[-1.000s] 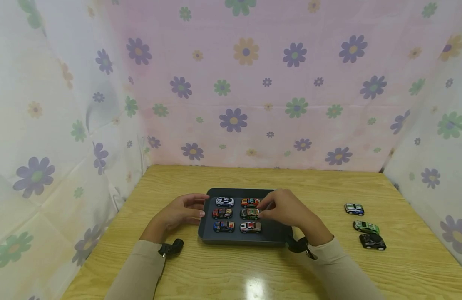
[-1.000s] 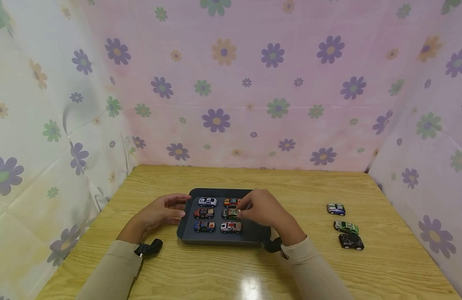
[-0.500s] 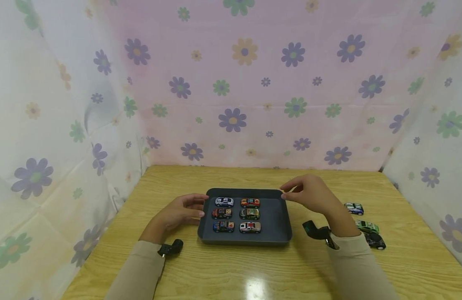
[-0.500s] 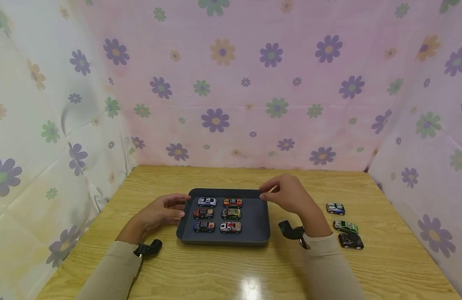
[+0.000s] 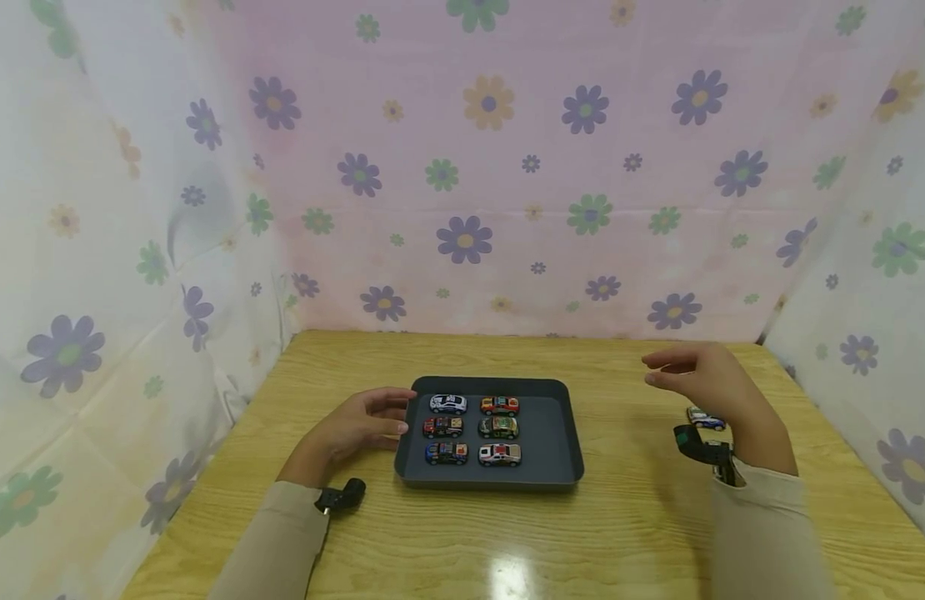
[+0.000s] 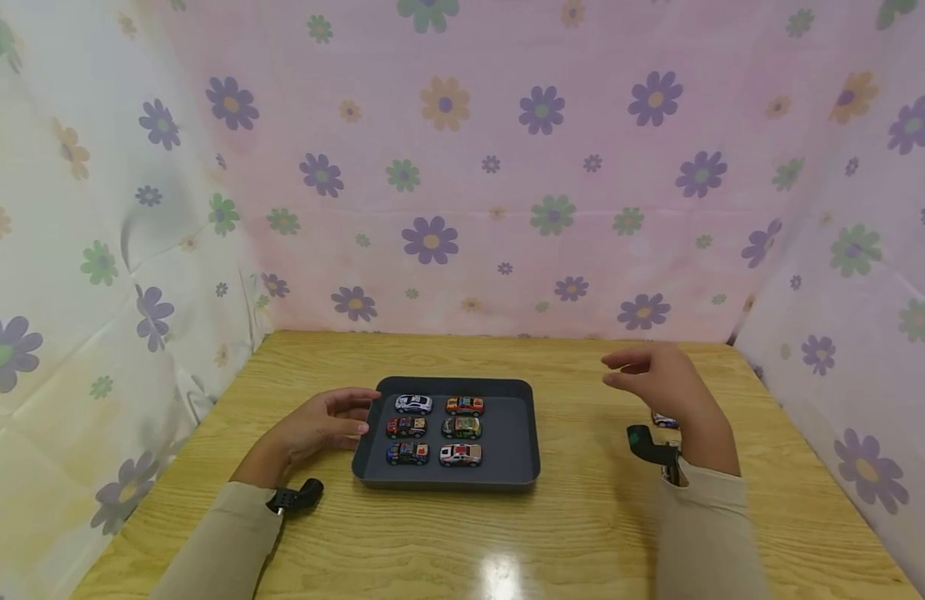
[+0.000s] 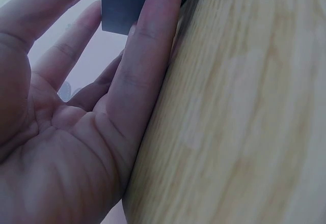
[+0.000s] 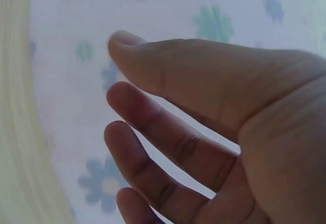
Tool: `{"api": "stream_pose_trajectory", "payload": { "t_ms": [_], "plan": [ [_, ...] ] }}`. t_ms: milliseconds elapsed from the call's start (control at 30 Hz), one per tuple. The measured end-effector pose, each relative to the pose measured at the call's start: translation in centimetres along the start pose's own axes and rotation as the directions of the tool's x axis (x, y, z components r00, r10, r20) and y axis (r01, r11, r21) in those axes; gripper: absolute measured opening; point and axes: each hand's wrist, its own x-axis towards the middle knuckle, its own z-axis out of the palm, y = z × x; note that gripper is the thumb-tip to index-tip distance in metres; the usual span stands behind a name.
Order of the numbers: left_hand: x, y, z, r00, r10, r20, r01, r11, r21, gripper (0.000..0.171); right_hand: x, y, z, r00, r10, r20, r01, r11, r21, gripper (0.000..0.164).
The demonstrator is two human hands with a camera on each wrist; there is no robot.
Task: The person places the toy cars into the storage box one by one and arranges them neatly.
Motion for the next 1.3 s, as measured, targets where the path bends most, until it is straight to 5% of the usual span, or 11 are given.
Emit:
{"api": "stream_pose_trajectory", "payload": {
  "t_ms": [367,733,1300],
  "plan": [
    [-0.2,0.1,0.2,1.0,-0.003,-0.013,0.003,1.0,0.007,0.071,-2.3,6.3,-2.1,0.984,0.17,0.05,-0.172,0.985,0.03,0.055],
    [0.1,-0.1,-0.1,1.0,-0.002,-0.007,0.002,1.0,0.004,0.074,-3.2,10.1,-2.2,0.931,0.338,0.137,-0.337,0.941,-0.033,0.057],
    [0.0,0.2,0.2,1.0,-0.002,-0.015,0.002,1.0,-0.019,0.072,-2.5,11.7,-1.2,0.925,0.352,0.144,-0.348,0.936,-0.051,0.054]
  ]
}}
